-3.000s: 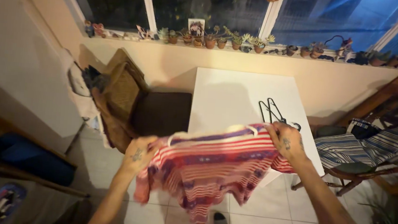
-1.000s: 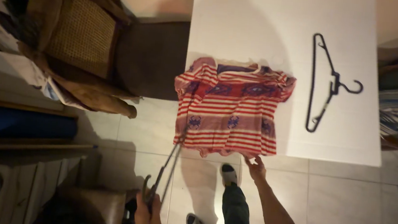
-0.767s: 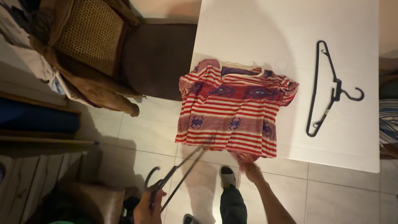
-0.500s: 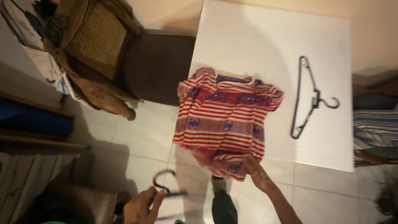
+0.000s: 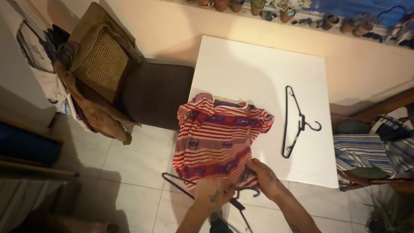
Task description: The person takes several clothing items from a laundry basket, places each on a hanger, and hangs them on a chair back. Items handled include a light blue t-shirt, a white t-shirt, a red-and-white striped top, and a white long-sleeved shirt. The person uses black plastic hangers and places the hung garments on a chair near a window.
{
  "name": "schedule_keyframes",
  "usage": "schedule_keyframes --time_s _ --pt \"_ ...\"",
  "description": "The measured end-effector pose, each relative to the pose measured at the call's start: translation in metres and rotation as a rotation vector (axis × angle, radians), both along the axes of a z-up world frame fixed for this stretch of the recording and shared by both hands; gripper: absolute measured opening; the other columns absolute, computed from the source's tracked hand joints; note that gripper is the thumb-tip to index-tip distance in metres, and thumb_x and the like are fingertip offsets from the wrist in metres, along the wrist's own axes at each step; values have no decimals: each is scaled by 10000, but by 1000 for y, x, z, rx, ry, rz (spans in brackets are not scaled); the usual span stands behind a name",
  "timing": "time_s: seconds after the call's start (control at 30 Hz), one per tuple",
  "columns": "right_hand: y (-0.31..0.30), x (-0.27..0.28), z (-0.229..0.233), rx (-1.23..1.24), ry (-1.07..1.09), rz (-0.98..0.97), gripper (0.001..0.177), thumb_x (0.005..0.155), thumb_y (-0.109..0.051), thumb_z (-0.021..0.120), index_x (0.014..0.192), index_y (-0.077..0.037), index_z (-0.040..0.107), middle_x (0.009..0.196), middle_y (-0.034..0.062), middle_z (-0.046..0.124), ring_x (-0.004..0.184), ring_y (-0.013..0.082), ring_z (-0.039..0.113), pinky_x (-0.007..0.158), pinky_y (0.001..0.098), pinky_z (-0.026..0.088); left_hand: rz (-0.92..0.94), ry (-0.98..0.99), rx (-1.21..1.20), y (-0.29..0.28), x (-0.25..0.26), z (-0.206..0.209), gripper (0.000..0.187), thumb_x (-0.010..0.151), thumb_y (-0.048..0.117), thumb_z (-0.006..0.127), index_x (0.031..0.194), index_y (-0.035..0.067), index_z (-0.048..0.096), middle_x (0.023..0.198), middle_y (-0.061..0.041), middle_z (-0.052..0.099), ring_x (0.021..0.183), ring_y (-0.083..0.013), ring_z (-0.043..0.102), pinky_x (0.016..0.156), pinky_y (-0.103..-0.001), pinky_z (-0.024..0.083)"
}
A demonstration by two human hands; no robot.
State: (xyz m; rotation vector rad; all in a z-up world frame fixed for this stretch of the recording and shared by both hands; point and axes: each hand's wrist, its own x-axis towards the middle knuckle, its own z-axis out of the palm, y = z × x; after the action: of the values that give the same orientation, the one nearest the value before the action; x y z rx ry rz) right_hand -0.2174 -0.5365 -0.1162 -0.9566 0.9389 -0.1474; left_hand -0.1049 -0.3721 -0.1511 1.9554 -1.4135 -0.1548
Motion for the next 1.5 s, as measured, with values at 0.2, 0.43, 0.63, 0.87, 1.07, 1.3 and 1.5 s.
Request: schedule_keyframes --time_s 0.2,0.43,0.63,0.87,1.07,1.3,1.5 --pt "-20 -11 27 -133 118 585 736 744 -639 480 1175 -50 387 624 -7 378 564 119 330 557 296 278 -129 317 411 2 38 -5 338 844 585 550 860 290 715 642 96 615 512 -57 505 502 -226 380" --pt "-11 -7 78 -860 515 1072 636 741 -403 720 1297 -297 430 1239 -8 658 1161 246 619 996 458 464 -30 462 305 7 66 -7 161 789 410 697 856 263 701 720 0 669 708 -183 608 648 -312 483" --pt "-18 -13 14 -1078 42 667 186 886 -320 620 916 -158 707 751 92 611 666 258 604 625 382 524 -12 397 375 2 67 -6 259 780 558 611 876 325 669 751 -12 697 858 -246 690 807 -388 546" --pt "-13 8 27 -588 208 423 418 909 -397 451 907 -14 618 704 112 668 575 171 687 559 266 643 -294 341 728 18 47 8 247 914 405 551 987 226 704 834 25 679 703 -116 583 683 -251 457" --pt "-4 4 41 -485 -21 410 351 888 -274 545 1045 -12 717 579 53 520 465 112 535 637 269 658 -314 481 880 -14 19 -30 361 939 433 484 1021 155 699 945 -63 677 839 -215 629 781 -362 493" --pt "22 -46 26 -113 147 702 353 876 -410 593 981 -73 606 648 -3 481 471 70 393 358 214 334 66 256 812 -11 44 -161 503 850 611 522 918 141 688 942 -88 690 829 -327 642 686 -426 511" --pt "7 -60 -69 -142 338 1352 514 956 -606 263 1156 -284 609 948 -93 565 777 50 472 721 234 385 272 169 704 5 44 -160 374 805 502 565 875 151 672 851 -65 698 748 -305 641 654 -415 495"
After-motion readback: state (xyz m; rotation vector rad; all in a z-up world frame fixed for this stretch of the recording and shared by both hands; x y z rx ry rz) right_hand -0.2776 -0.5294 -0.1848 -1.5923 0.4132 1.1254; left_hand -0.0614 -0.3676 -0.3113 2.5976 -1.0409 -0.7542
